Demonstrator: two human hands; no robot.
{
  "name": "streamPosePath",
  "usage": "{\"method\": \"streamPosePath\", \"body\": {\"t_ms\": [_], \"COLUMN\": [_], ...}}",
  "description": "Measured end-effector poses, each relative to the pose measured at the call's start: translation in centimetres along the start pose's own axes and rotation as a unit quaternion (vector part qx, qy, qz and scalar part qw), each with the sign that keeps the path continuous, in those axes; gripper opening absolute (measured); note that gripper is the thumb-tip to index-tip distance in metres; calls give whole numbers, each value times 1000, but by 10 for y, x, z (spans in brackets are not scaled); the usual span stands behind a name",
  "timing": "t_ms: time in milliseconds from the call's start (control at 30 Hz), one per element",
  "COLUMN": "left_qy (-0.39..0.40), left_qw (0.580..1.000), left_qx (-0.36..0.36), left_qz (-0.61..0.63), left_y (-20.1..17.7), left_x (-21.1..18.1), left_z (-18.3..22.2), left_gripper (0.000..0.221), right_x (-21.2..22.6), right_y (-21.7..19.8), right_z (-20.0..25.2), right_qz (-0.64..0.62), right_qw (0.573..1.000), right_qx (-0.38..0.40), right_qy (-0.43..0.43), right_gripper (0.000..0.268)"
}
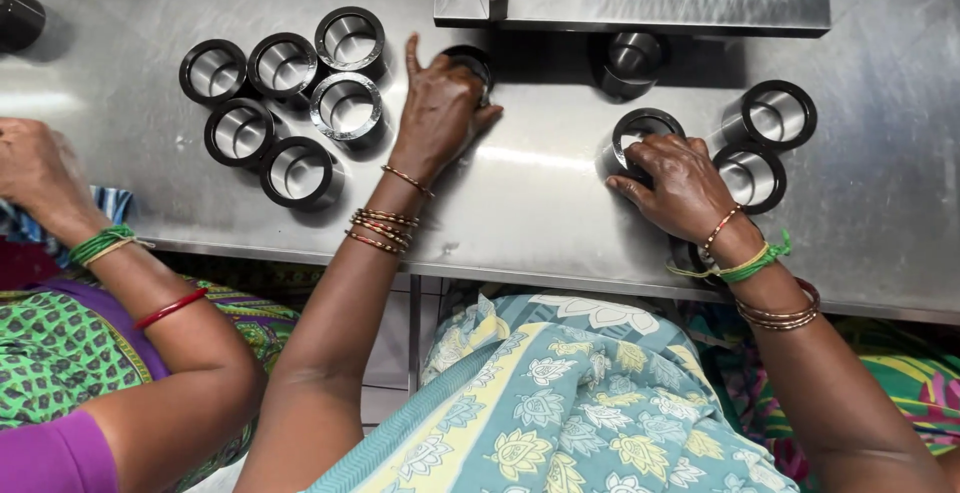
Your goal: Inspecting and organizing cylindrical metal components at a quality control station.
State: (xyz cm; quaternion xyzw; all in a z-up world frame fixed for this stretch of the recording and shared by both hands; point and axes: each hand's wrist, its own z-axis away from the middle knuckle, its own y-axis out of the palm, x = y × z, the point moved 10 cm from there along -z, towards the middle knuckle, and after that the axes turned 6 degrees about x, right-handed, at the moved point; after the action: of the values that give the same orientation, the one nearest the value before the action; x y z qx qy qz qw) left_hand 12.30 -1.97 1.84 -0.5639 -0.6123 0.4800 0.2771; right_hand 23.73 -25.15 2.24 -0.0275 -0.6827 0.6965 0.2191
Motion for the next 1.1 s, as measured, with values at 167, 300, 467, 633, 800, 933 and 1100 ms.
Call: {"method": "streamPosePath", "body": {"t_ms": [167, 300, 467, 633, 800, 933, 1100], "left_qy": [-46, -87, -135, -179, -201, -220, -281], "left_qw": [999, 996, 990, 983, 979, 973, 957], "left_qx": [6, 7, -7, 11, -6, -49, -37], "left_qz": [-16, -24, -26, -29, -26, -39, -65], "left_y": [-18, -21, -31, -36, -45, -43, -48], "left_x": [34, 50, 50, 56, 63, 79, 85], "left_z": [16, 21, 20, 15, 16, 20, 24], "left_gripper": [32, 35, 39, 40, 40, 39, 34], "right_x": [4, -8, -18, -25, -55, -123, -162], "right_y": [-3, -4, -27, -82, -165, -170, -169], "right_z": [0, 2, 5, 0, -43, -113, -159], "right_qz": [-3, -39, -139, -197, 10, -2, 18], "right_qw": [1000, 999, 989, 977, 963, 960, 971], "right_qx": [-14, -31, -16, -77, -234, -264, -238], "right_qy": [-18, -8, 48, -36, -129, -87, 3], "right_gripper": [37, 33, 32, 30, 37, 42, 44]}}
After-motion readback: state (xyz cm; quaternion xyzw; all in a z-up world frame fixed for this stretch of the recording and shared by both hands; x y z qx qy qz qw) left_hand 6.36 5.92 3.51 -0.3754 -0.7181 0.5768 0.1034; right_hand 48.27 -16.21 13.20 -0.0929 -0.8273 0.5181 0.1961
